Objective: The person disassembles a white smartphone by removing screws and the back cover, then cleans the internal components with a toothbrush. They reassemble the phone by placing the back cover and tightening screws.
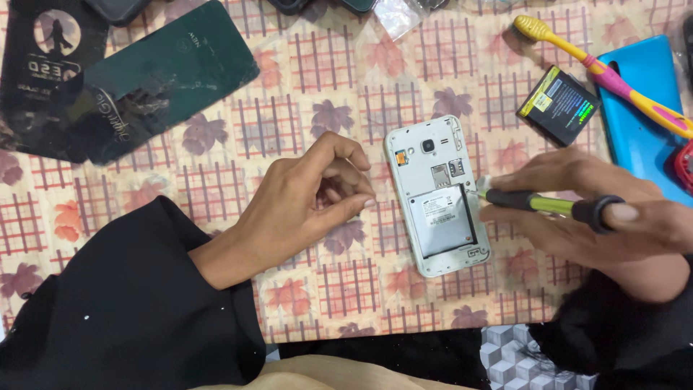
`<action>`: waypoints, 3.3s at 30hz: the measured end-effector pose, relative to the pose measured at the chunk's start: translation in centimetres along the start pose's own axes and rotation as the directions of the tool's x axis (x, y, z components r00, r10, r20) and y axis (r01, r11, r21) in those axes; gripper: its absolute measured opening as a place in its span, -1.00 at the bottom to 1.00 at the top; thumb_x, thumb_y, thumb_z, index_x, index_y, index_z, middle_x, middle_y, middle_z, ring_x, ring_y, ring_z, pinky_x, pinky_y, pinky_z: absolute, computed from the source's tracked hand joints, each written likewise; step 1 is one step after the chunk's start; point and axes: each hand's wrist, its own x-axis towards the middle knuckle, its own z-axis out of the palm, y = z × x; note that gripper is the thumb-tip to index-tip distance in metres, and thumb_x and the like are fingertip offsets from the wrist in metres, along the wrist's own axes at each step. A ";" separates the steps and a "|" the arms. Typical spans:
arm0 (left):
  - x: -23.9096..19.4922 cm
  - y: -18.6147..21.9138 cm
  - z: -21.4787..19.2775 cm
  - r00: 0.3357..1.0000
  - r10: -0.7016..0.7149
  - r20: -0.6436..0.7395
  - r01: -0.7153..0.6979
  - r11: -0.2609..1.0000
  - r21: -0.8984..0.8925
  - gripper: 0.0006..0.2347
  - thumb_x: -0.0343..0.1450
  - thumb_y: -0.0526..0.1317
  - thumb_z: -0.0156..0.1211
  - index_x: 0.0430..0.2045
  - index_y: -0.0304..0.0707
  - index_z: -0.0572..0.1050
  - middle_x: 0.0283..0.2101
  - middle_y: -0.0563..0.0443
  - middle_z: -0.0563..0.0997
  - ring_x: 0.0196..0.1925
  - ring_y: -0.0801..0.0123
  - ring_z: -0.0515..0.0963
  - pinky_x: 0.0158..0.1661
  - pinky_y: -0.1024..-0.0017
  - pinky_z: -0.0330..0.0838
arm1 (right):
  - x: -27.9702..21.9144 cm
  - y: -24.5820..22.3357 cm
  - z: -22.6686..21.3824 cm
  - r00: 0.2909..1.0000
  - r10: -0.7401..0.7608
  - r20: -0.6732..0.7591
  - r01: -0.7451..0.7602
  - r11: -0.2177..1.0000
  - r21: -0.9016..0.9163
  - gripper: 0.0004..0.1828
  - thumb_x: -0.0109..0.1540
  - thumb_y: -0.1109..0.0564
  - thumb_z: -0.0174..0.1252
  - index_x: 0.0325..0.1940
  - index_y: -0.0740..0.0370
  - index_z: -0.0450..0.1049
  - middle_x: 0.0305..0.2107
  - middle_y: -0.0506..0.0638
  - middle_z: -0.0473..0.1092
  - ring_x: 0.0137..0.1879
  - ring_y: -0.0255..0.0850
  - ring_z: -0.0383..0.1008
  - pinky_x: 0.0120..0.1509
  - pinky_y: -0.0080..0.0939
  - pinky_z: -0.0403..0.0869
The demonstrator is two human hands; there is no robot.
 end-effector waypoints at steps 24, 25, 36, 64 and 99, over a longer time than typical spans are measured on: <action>-0.8 1.9 0.0 0.921 0.390 -0.008 -0.344 0.821 0.455 -0.87 0.39 -0.28 0.38 -0.33 -0.24 0.52 -0.44 0.10 0.62 -0.40 0.37 0.60 -0.34 0.35 0.37 | 0.2 -0.6 0.1 0.999 -0.027 0.021 0.027 1.000 0.006 -0.01 0.22 0.29 0.30 0.44 0.24 -0.31 -0.23 0.03 0.43 -0.23 -0.16 0.62 -0.28 -0.29 0.55; -0.8 1.9 0.0 0.922 0.387 -0.005 -0.343 0.821 0.457 -0.87 0.38 -0.27 0.38 -0.34 -0.24 0.52 -0.44 0.09 0.63 -0.40 0.36 0.61 -0.35 0.35 0.38 | 0.4 -0.4 0.2 0.999 -0.019 0.029 0.017 0.998 0.064 -0.06 0.24 0.31 0.24 0.43 0.26 -0.32 -0.19 0.08 0.44 -0.21 -0.17 0.62 -0.27 -0.32 0.55; -0.3 0.3 0.0 0.996 0.080 0.027 -0.081 0.997 0.009 -0.74 0.39 -0.34 0.35 -0.11 -0.23 0.42 -0.25 0.06 0.78 -0.35 0.51 0.77 -0.46 0.58 0.52 | 3.5 -2.5 -0.1 0.976 0.197 0.095 -0.190 0.979 -0.076 -0.11 0.11 0.36 0.36 0.35 0.23 -0.06 0.01 0.25 0.43 -0.01 0.05 0.62 0.02 -0.11 0.65; -3.6 2.4 5.7 0.961 -0.215 0.176 0.268 0.550 -0.791 -0.69 0.47 -0.36 0.24 0.00 -0.39 0.24 -0.25 -0.27 0.71 -0.19 0.37 0.70 -0.18 0.45 0.59 | -5.1 -7.9 0.1 0.991 0.131 0.041 -0.135 0.885 0.446 -0.77 0.42 -0.03 -0.04 -0.05 0.15 0.40 -0.09 0.40 0.53 -0.17 -0.02 0.68 -0.19 -0.03 0.63; -3.4 2.1 5.8 0.969 -0.181 0.165 0.245 0.714 -0.656 -0.73 0.45 -0.33 0.30 -0.10 -0.32 0.31 -0.30 -0.13 0.73 -0.40 0.67 0.60 -0.51 0.71 0.30 | -0.7 -8.7 3.0 0.985 -0.019 -0.171 0.076 0.939 0.334 -0.85 0.37 0.10 -0.02 -0.19 0.20 0.41 -0.23 0.31 0.55 -0.32 -0.06 0.73 -0.57 -0.38 0.41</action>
